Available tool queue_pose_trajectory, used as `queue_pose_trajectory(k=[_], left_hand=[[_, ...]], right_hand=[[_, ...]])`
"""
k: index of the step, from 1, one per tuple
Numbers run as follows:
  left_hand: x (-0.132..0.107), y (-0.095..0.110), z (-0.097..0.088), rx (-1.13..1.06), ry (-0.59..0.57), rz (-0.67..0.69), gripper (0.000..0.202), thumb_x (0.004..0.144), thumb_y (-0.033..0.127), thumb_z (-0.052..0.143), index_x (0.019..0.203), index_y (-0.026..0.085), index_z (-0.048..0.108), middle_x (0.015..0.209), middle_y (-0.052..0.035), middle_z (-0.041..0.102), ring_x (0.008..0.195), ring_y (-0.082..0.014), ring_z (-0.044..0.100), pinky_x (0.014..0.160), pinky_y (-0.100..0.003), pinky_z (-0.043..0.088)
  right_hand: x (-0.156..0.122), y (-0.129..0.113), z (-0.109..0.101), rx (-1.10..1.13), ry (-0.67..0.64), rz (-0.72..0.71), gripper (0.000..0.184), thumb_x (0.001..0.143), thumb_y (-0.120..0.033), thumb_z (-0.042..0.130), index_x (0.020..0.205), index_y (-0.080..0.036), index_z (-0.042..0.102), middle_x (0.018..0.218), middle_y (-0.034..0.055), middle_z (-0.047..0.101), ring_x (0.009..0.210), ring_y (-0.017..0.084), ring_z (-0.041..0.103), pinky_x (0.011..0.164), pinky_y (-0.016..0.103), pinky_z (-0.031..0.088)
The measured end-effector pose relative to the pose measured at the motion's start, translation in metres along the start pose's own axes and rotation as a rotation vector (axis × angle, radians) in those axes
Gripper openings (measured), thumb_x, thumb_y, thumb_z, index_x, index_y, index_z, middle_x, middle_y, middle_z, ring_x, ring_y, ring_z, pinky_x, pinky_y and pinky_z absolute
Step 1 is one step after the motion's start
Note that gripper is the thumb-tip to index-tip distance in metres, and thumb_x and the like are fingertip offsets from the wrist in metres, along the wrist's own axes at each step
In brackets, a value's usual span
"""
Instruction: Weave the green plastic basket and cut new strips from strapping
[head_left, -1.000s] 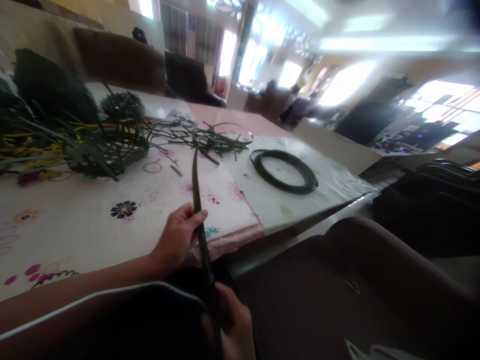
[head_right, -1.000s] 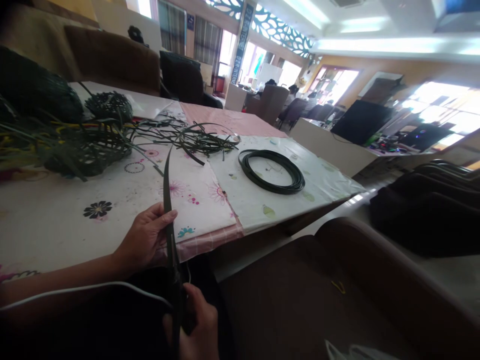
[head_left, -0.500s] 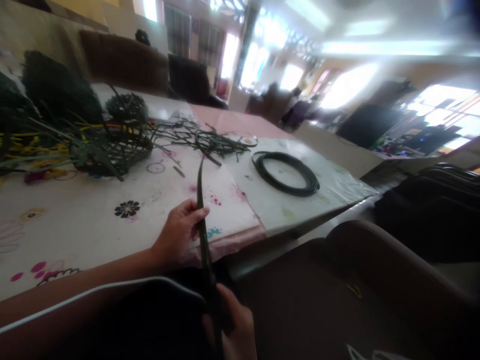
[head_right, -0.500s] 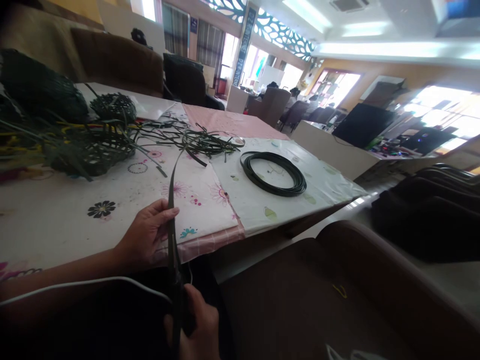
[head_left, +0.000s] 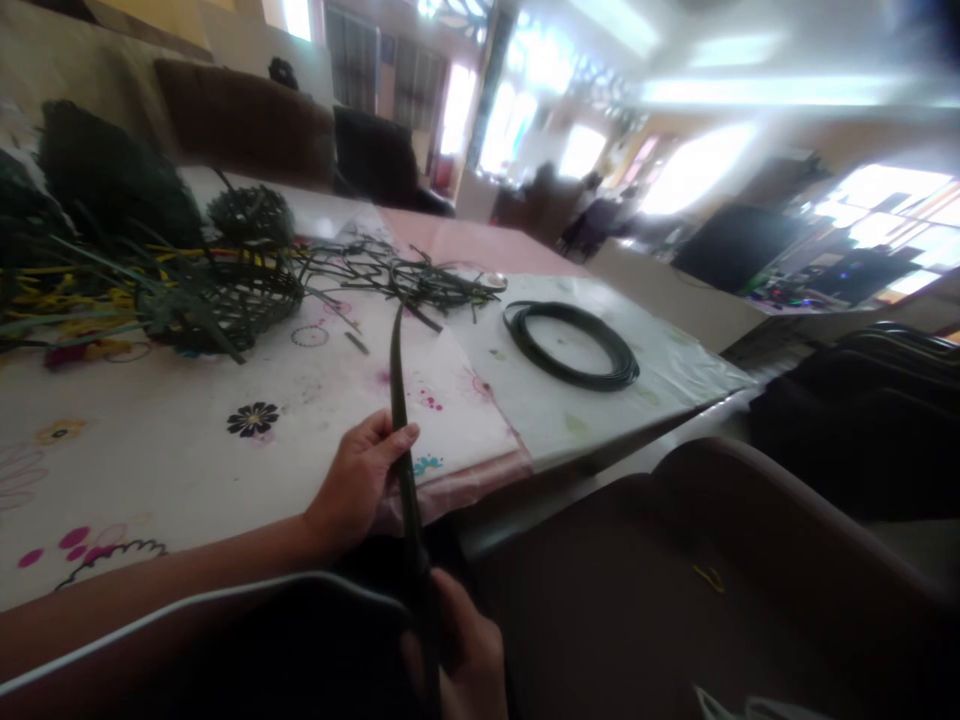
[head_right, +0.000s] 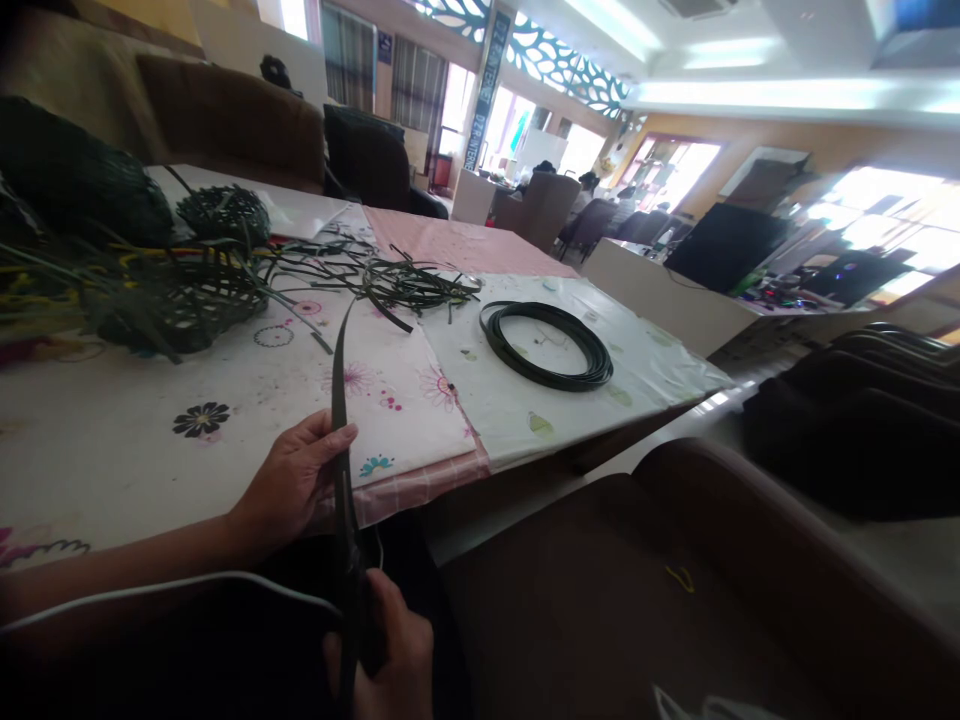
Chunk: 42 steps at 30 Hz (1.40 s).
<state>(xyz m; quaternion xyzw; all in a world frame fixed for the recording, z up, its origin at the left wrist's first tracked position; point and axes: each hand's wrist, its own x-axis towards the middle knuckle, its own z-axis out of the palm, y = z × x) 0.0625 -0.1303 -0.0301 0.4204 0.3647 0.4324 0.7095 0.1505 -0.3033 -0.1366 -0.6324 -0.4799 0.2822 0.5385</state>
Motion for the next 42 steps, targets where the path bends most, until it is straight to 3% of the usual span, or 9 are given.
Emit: queue_pose_trajectory(k=[6,12,16,19,24,29,34,42], left_hand=[[0.006,0.006,-0.002,0.010,-0.009,-0.006,0.028,0.078,0.031,0.072,0.072,0.018,0.048,0.057,0.0058,0.043,0.047,-0.0056,0.037,0.042,-0.018,0.029],[0.013,0.008,-0.005,0.029,-0.018,0.039,0.034,0.081,0.036,0.070,0.069,0.018,0.044,0.055,0.0060,0.041,0.046,-0.0053,0.034,0.041,-0.018,0.025],[0.008,0.002,-0.004,0.010,-0.041,0.004,0.035,0.081,0.036,0.071,0.069,0.019,0.043,0.054,0.0063,0.041,0.045,-0.0057,0.034,0.042,-0.019,0.026],[0.004,0.000,-0.003,0.003,-0.041,0.003,0.036,0.081,0.036,0.071,0.068,0.018,0.042,0.053,0.0064,0.041,0.044,-0.0055,0.035,0.042,-0.019,0.027],[0.004,0.001,-0.002,0.002,-0.028,0.001,0.035,0.081,0.036,0.070,0.068,0.018,0.044,0.054,0.0060,0.042,0.045,-0.0052,0.037,0.043,-0.018,0.029],[0.010,0.007,-0.004,0.015,-0.044,-0.016,0.023,0.080,0.032,0.070,0.078,0.018,0.053,0.062,0.0033,0.051,0.049,-0.0064,0.044,0.045,-0.018,0.033],[0.012,0.010,-0.005,0.027,-0.051,0.019,0.028,0.082,0.034,0.069,0.073,0.018,0.047,0.060,0.0048,0.047,0.047,-0.0057,0.041,0.043,-0.017,0.031],[0.004,0.005,-0.001,0.057,-0.003,0.067,0.031,0.083,0.035,0.068,0.071,0.020,0.043,0.053,0.0069,0.042,0.041,-0.0057,0.036,0.037,-0.018,0.028]], right_hand=[[0.001,0.005,-0.008,-0.047,-0.044,-0.052,0.046,0.082,-0.041,0.067,0.120,-0.015,0.063,0.066,0.0018,0.070,0.051,0.014,0.064,0.052,0.019,0.054],[0.004,-0.002,-0.004,0.029,-0.042,0.008,0.038,0.080,-0.038,0.067,0.111,-0.016,0.066,0.055,-0.0017,0.064,0.040,0.011,0.056,0.042,0.016,0.048],[0.005,-0.009,-0.001,0.055,-0.019,0.031,0.044,0.077,-0.041,0.069,0.113,-0.015,0.066,0.074,0.0049,0.073,0.056,0.014,0.066,0.059,0.019,0.056],[0.004,-0.007,0.001,0.033,-0.002,0.021,0.045,0.077,-0.041,0.069,0.114,-0.015,0.066,0.080,0.0067,0.074,0.064,0.016,0.069,0.063,0.020,0.057],[0.001,0.002,0.002,-0.010,0.016,-0.035,0.045,0.081,-0.041,0.066,0.119,-0.016,0.065,0.070,0.0031,0.071,0.049,0.013,0.063,0.051,0.019,0.054],[0.003,0.006,-0.005,-0.054,-0.066,-0.086,0.046,0.081,-0.036,0.068,0.121,-0.016,0.064,0.066,0.0013,0.069,0.051,0.014,0.064,0.054,0.019,0.056],[0.001,0.001,-0.001,-0.012,-0.001,-0.032,0.042,0.080,-0.045,0.067,0.110,-0.017,0.068,0.063,0.0013,0.067,0.048,0.014,0.061,0.048,0.019,0.053],[-0.006,0.001,-0.001,-0.021,0.065,0.062,0.050,0.074,-0.046,0.074,0.115,-0.018,0.069,0.090,0.0098,0.074,0.073,0.022,0.072,0.062,0.024,0.060]])
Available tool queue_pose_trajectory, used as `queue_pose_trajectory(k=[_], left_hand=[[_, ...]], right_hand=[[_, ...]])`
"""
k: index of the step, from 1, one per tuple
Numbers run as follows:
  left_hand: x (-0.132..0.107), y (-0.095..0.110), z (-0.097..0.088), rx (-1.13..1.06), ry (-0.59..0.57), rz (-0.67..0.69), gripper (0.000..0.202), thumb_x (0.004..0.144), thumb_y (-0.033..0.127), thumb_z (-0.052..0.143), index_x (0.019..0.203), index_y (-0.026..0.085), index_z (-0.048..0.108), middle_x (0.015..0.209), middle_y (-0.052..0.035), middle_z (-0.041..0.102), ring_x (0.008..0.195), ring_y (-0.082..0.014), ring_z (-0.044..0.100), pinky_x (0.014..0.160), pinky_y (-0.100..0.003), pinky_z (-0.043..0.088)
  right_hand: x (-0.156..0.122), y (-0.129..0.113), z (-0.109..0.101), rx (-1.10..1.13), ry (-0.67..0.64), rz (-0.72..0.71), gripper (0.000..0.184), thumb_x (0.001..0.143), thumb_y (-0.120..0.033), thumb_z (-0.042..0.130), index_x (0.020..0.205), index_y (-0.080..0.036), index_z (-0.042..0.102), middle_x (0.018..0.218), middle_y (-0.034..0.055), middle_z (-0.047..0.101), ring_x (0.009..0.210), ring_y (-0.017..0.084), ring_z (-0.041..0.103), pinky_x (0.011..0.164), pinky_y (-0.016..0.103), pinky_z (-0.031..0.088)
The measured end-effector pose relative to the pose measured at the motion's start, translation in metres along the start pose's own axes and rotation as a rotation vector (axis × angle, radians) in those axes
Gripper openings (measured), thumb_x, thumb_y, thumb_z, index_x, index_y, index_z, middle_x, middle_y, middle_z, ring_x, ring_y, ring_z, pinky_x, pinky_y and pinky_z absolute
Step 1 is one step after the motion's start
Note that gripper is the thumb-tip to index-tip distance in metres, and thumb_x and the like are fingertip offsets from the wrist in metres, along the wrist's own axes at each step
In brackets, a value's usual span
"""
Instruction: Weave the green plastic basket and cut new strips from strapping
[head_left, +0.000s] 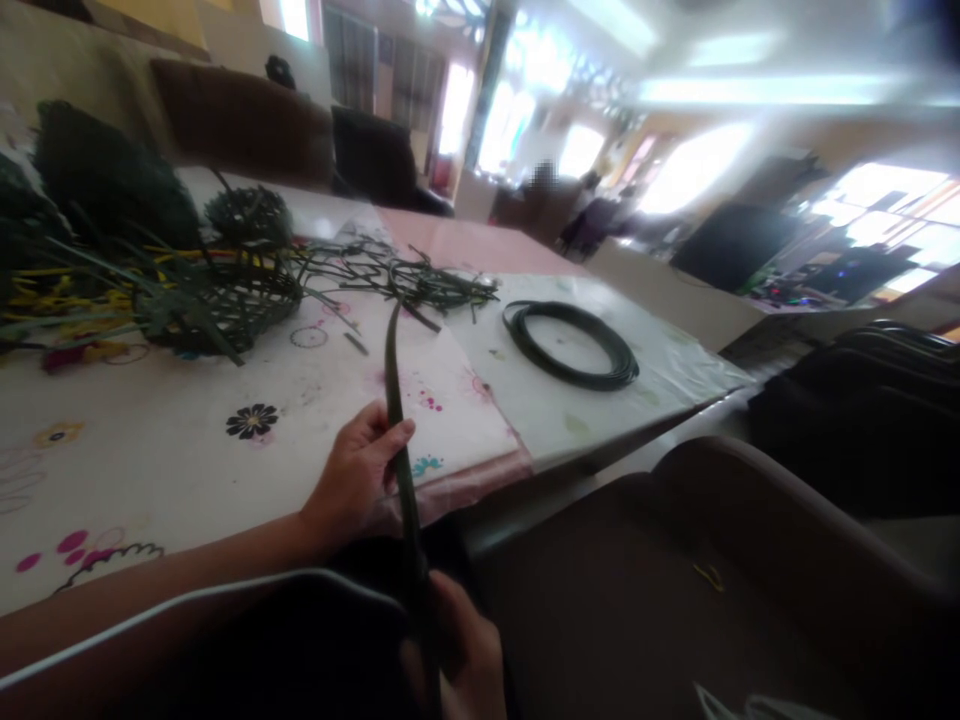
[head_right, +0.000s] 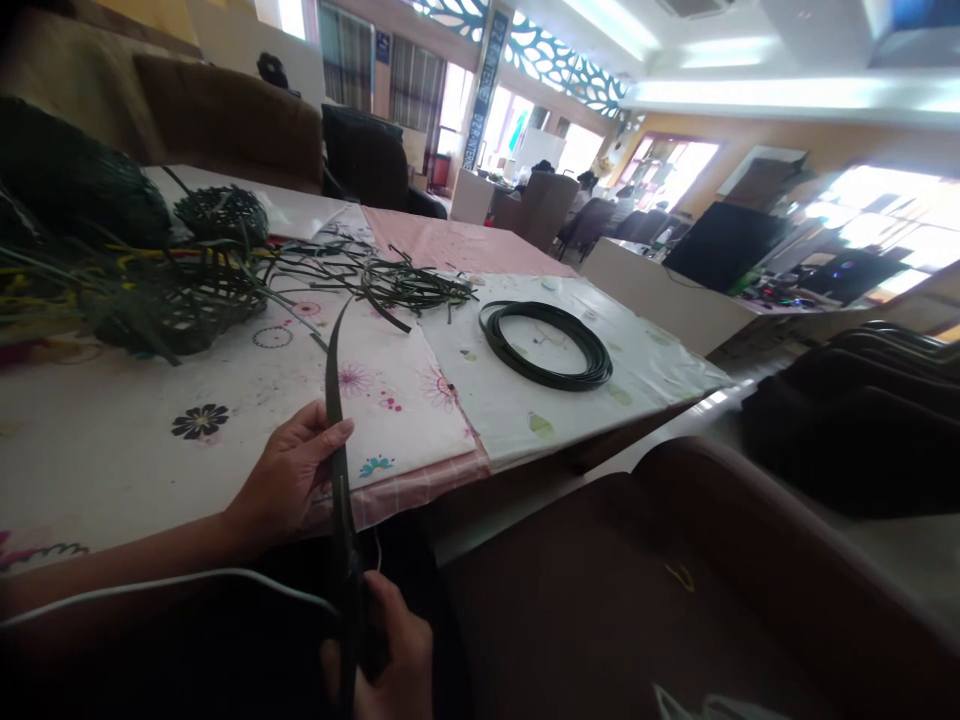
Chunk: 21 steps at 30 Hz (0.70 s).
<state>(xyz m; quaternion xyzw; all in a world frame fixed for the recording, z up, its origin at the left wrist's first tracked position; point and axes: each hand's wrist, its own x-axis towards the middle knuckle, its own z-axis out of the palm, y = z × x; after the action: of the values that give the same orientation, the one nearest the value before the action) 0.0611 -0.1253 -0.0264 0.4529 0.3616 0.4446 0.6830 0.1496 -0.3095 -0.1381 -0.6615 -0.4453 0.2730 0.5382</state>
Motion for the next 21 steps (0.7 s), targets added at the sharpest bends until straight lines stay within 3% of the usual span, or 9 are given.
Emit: queue_pose_trajectory(k=[3,8,12,21], left_hand=[[-0.0005,0.0003,0.0006,-0.009,-0.009,-0.011,0.032,0.081,0.035,0.069,0.071,0.020,0.043,0.053,0.0068,0.042,0.041,-0.0056,0.037,0.037,-0.018,0.029],[-0.0001,-0.0001,0.0008,-0.044,-0.008,-0.018,0.032,0.081,0.035,0.070,0.071,0.020,0.044,0.054,0.0063,0.044,0.042,-0.0060,0.037,0.037,-0.018,0.031],[0.0007,-0.0015,0.0001,-0.034,-0.005,0.006,0.031,0.081,0.034,0.069,0.070,0.020,0.044,0.055,0.0062,0.044,0.042,-0.0057,0.038,0.038,-0.018,0.030],[-0.0074,-0.0021,0.0018,0.054,0.001,0.013,0.035,0.082,0.037,0.067,0.069,0.019,0.041,0.054,0.0065,0.039,0.044,-0.0051,0.034,0.038,-0.017,0.026]], right_hand=[[-0.0026,0.0007,-0.0017,-0.006,0.013,0.014,0.050,0.072,-0.045,0.076,0.114,-0.019,0.070,0.090,0.0100,0.074,0.075,0.022,0.072,0.064,0.025,0.060],[-0.0038,0.0003,0.0017,0.055,-0.026,0.031,0.046,0.075,-0.043,0.072,0.114,-0.017,0.069,0.070,0.0041,0.070,0.049,0.015,0.062,0.049,0.021,0.055],[-0.0006,-0.0009,0.0036,0.032,-0.009,0.006,0.044,0.074,-0.044,0.074,0.108,-0.017,0.072,0.071,0.0040,0.071,0.053,0.015,0.064,0.054,0.021,0.056],[0.0010,0.0013,0.0064,0.047,-0.019,0.031,0.053,0.074,-0.051,0.072,0.115,-0.016,0.068,0.089,0.0100,0.074,0.071,0.021,0.071,0.065,0.024,0.059]])
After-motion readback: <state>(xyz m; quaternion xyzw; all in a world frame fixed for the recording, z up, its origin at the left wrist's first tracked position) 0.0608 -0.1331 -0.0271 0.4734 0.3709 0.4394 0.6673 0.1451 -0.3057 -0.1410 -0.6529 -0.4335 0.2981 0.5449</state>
